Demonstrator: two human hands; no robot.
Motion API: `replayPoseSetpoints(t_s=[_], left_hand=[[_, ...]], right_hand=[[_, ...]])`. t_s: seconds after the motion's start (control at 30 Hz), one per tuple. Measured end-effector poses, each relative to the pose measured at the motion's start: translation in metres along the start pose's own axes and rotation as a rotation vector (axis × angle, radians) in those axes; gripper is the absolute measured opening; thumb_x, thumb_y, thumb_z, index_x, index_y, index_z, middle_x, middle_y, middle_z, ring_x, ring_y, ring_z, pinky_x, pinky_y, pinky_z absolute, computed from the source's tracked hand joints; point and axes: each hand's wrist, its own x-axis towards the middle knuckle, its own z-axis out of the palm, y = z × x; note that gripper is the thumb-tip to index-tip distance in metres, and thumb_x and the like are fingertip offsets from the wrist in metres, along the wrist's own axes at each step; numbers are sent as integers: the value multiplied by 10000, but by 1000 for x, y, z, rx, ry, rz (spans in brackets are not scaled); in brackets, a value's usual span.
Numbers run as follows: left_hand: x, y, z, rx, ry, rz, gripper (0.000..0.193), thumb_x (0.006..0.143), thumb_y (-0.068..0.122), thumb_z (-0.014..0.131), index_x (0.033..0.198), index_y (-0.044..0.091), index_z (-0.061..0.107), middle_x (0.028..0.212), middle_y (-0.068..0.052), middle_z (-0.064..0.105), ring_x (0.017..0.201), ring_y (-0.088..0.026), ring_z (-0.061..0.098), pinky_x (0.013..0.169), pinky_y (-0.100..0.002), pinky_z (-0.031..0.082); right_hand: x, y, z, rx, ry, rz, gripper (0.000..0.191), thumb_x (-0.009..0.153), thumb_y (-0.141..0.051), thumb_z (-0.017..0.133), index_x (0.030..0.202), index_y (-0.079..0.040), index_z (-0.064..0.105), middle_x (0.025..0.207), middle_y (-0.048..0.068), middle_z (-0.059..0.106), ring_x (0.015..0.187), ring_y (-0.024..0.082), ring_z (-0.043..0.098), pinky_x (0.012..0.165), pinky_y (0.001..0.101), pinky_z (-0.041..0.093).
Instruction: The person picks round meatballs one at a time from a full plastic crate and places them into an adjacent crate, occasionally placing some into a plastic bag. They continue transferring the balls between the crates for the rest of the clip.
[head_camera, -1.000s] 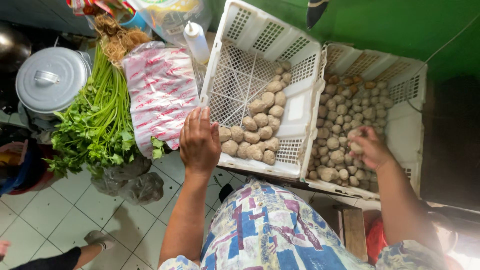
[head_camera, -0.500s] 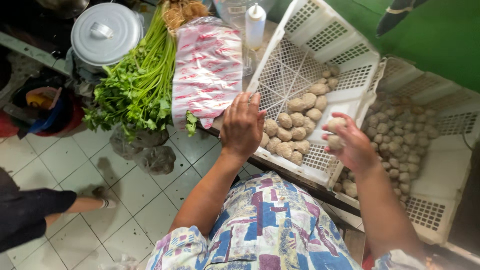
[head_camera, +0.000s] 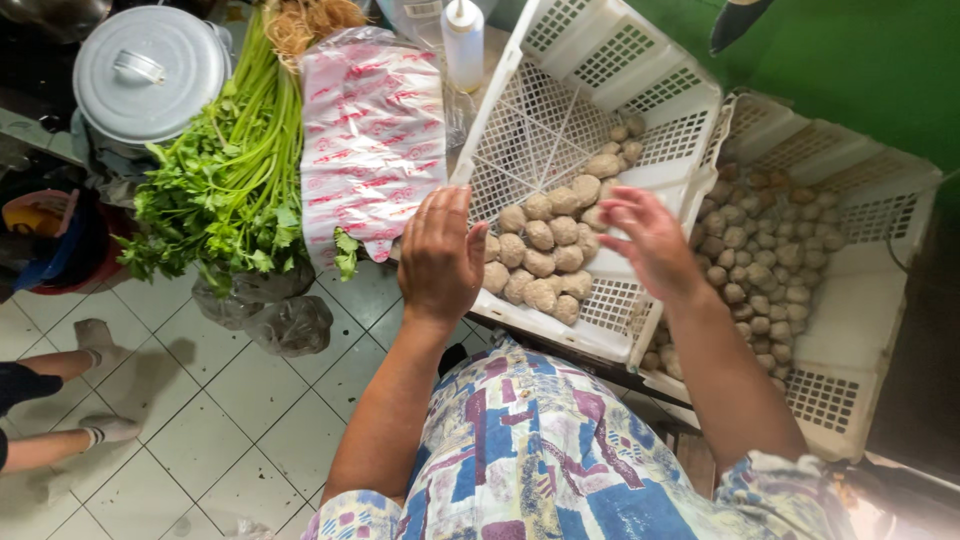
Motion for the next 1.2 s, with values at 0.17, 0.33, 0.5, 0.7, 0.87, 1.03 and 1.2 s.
replayPoseSetpoints(t_s=[0.17,0.33,0.5,0.7,0.87,1.03,1.2], left_hand=[[-4,0,-2,-24,34,69,544,1121,458,438,1366,-8,578,1354,-212,634,1325,-400,588,1139,-510,445],[-2,1,-5,-51,19,71,570,1130,468,421,1385,-19,571,1348,-223,629,1314,-413,596,1150,-517,456],[-1,5,-6,-12,4,64,561,1133,458,434,1373,-25,585,1335,-229,632,1303,-426,598,1135,-523,453],[2,10,-6,71,-45,78,558,1130,460,440,1351,-28,596,1315,-225,638,1298,-429,597,1113,-527,455],[3,12,-6,91,-51,73,553,1128,457,433,1344,-24,602,1301,-217,648,1302,-421,592,1112,-525,456],[1,8,-5,78,-59,76,534,1132,438,457,1345,-27,609,1301,-213,655,1321,-416,576,1124,-528,448],[1,6,-5,56,-55,67,495,1114,411,506,1329,-21,618,1288,-201,664,1322,-404,575,1115,-517,457]], right_hand=[[-82,-11,-103,58,320,-310,311,1081,-111,628,1375,-67,535,1227,72,627,1121,179,629,944,332,560],[-171,27,-146,-368,717,-346,202,1123,-52,663,1306,-25,583,1140,60,655,996,137,648,841,263,562],[-226,72,-147,-1019,789,-357,257,1037,-66,752,1238,33,627,1107,149,686,1002,202,691,832,311,596],[-233,96,-150,-1226,793,-454,248,1029,-70,776,1221,17,645,1037,134,711,858,223,720,824,314,597],[-228,91,-146,-1138,816,-367,290,1005,-59,759,1261,13,643,1074,135,704,875,202,702,821,325,588],[-187,68,-104,-447,672,-509,227,1090,-33,682,1287,0,574,1140,79,665,976,114,670,931,283,597],[-93,43,-16,-912,48,-435,286,958,-169,734,1200,-35,660,1080,123,701,912,198,715,775,307,618]])
